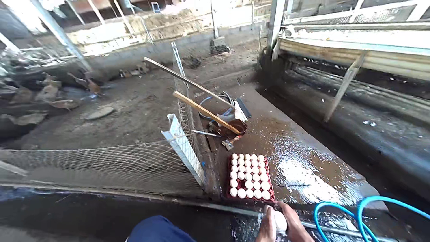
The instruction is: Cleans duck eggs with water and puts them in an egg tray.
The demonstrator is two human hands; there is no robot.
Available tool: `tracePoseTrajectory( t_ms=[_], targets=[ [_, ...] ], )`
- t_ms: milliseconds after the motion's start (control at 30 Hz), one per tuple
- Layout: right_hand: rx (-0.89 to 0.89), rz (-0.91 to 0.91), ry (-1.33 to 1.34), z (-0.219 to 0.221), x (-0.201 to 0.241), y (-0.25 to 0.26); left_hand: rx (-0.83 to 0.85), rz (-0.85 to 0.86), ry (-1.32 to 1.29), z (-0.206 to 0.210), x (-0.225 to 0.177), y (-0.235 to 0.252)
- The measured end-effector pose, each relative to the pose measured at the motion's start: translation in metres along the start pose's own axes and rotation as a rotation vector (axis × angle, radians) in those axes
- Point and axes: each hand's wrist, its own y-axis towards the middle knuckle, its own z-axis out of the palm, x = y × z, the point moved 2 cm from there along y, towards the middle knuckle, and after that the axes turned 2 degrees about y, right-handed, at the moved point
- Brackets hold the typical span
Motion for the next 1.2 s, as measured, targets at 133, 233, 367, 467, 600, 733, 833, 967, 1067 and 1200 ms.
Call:
tracePoseTrajectory(
  t_ms=[133,233,367,467,600,733,833,967,1067,1200],
  targets=[
    [0.044,-0.447,-0.267,0.004,0.009,-0.029,-0.020,0.122,-0.086,-0.002,-0.012,-0.001],
    [-0.034,-0.444,-0.209,0.003,0.006,-0.022,-0.010,0.179,0.066,-0.001,-0.009,-0.002],
    [0.073,-0.438,-0.354,0.004,0.002,-0.026,-0.074,-0.133,0.105,0.002,-0.066,-0.042],
    [0.038,-0.504,-0.504,0.005,0.006,-0.034,-0.075,-0.214,0.011,0.004,-0.057,-0.031],
    [0.020,-0.359,-0.319,0.001,-0.001,-0.016,0.009,0.153,0.012,-0.007,0.024,0.028],
    [-0.002,-0.184,-0.165,0.001,-0.007,-0.008,-0.143,0.170,0.111,0.003,0.011,0.017],
    [0.010,-0.467,-0.313,0.010,0.001,-0.024,-0.134,0.255,0.176,0.000,0.005,0.015],
    [-0.057,-0.272,-0.171,0.011,0.005,-0.030,-0.130,0.233,0.138,-0.001,0.002,0.009],
    [-0.010,-0.313,-0.206,0.012,0.006,-0.040,-0.070,0.182,0.155,-0.006,-0.003,0.004],
    [0.123,0.218,0.179,0.004,0.004,-0.010,0.035,0.038,0.013,-0.011,0.000,0.005]
  ],
)
